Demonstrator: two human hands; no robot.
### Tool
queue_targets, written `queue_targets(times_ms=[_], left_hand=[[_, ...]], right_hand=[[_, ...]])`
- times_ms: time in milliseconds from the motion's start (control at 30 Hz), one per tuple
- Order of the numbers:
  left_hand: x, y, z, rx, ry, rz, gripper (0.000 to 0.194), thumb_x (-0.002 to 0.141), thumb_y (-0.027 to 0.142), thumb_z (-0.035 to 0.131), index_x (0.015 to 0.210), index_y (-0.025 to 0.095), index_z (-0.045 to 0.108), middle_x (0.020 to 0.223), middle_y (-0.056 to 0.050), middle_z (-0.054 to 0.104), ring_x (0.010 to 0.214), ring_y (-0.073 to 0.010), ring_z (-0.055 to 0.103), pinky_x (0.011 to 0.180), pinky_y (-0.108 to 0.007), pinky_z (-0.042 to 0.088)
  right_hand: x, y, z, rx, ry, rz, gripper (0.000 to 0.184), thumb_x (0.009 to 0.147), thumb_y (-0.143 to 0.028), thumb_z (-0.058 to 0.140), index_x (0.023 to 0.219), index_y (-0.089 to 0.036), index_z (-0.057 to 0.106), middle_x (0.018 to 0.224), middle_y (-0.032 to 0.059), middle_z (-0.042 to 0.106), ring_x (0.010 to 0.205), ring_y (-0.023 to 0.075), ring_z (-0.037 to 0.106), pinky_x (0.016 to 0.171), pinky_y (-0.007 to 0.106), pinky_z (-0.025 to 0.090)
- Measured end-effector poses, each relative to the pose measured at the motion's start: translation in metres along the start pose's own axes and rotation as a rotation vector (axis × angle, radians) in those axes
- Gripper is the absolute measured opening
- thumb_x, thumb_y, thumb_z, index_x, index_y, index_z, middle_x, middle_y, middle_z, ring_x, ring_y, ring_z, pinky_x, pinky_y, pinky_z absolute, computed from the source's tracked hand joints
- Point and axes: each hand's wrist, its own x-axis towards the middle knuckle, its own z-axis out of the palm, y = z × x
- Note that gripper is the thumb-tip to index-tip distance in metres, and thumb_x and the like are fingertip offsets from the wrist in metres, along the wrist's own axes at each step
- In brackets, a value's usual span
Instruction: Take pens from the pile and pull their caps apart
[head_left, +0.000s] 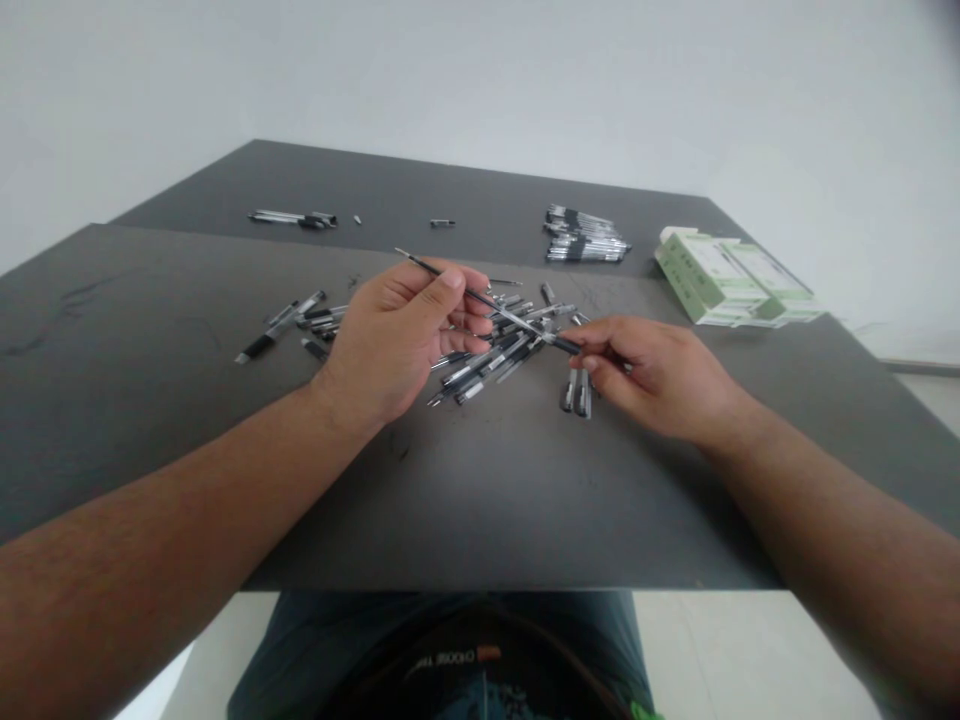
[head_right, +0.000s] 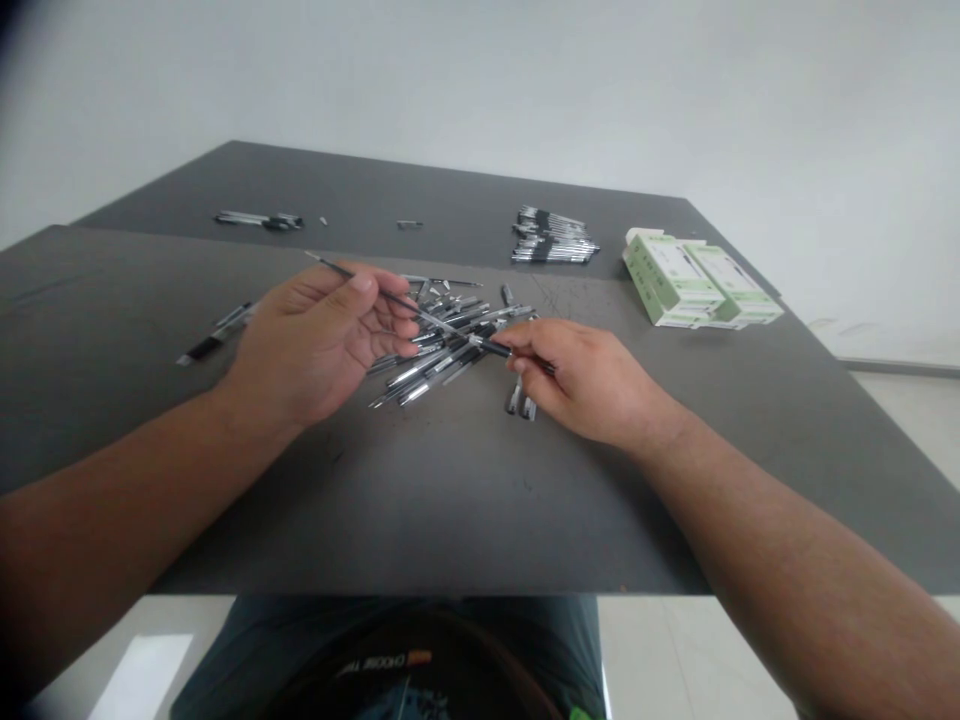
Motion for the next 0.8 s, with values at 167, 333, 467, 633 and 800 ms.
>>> queue_targets(times_ms=[167, 333, 467, 633, 800], left_hand=[[-0.0008, 0.0004, 0.0015, 0.011, 0.009, -0.004, 0.032, 0.106, 0.050, 0.083, 0.100, 0.019, 0.079, 0.088, -0.005, 0.080, 0.078, -0.0178, 0.080, 0.069, -0.031, 0.071], [-0.0016, 0.0006, 0.0016, -0.033, -0.006, -0.002, 0.029, 0.105, 0.046, 0.086, 0.099, 0.018, 0.081, 0.088, -0.005, 0.080, 0.077, -0.0169, 0.079, 0.067, -0.029, 0.070], [-0.0018, 0.0019, 0.0027, -0.057, -0.006, -0.015, 0.029, 0.104, 0.045, 0.087, 0.098, 0.017, 0.081, 0.086, -0.005, 0.080, 0.075, -0.0162, 0.078, 0.067, -0.028, 0.070], [-0.0022, 0.0048, 0.0054, -0.078, 0.014, -0.041, 0.029, 0.103, 0.043, 0.088, 0.096, 0.016, 0.080, 0.083, -0.005, 0.079, 0.073, -0.0153, 0.078, 0.067, -0.026, 0.069], [-0.0027, 0.0051, 0.0062, -0.073, 0.034, -0.053, 0.027, 0.105, 0.041, 0.086, 0.096, 0.016, 0.081, 0.084, -0.005, 0.080, 0.072, -0.0150, 0.078, 0.067, -0.026, 0.069]], right_hand=[[-0.0004, 0.0000, -0.0001, 0.009, -0.018, 0.022, 0.036, 0.102, -0.019, 0.063, 0.133, -0.029, 0.080, 0.112, 0.0046, 0.091, 0.095, 0.0255, 0.086, 0.093, 0.040, 0.068], [-0.0002, -0.0006, 0.0000, -0.005, -0.006, -0.023, 0.036, 0.104, -0.018, 0.063, 0.134, -0.026, 0.079, 0.115, 0.0050, 0.091, 0.096, 0.0238, 0.087, 0.093, 0.038, 0.068], [0.0005, -0.0004, 0.0012, -0.023, 0.012, -0.072, 0.034, 0.104, -0.016, 0.063, 0.134, -0.022, 0.078, 0.117, 0.0064, 0.091, 0.098, 0.0231, 0.088, 0.093, 0.036, 0.069], [0.0003, 0.0001, 0.0013, -0.027, 0.011, -0.081, 0.033, 0.105, -0.015, 0.062, 0.134, -0.020, 0.078, 0.117, 0.0068, 0.091, 0.100, 0.0223, 0.088, 0.095, 0.034, 0.069], [-0.0008, 0.0009, 0.0011, -0.027, 0.022, -0.083, 0.033, 0.105, -0.015, 0.063, 0.133, -0.020, 0.078, 0.120, 0.0072, 0.091, 0.104, 0.0233, 0.088, 0.097, 0.035, 0.070]])
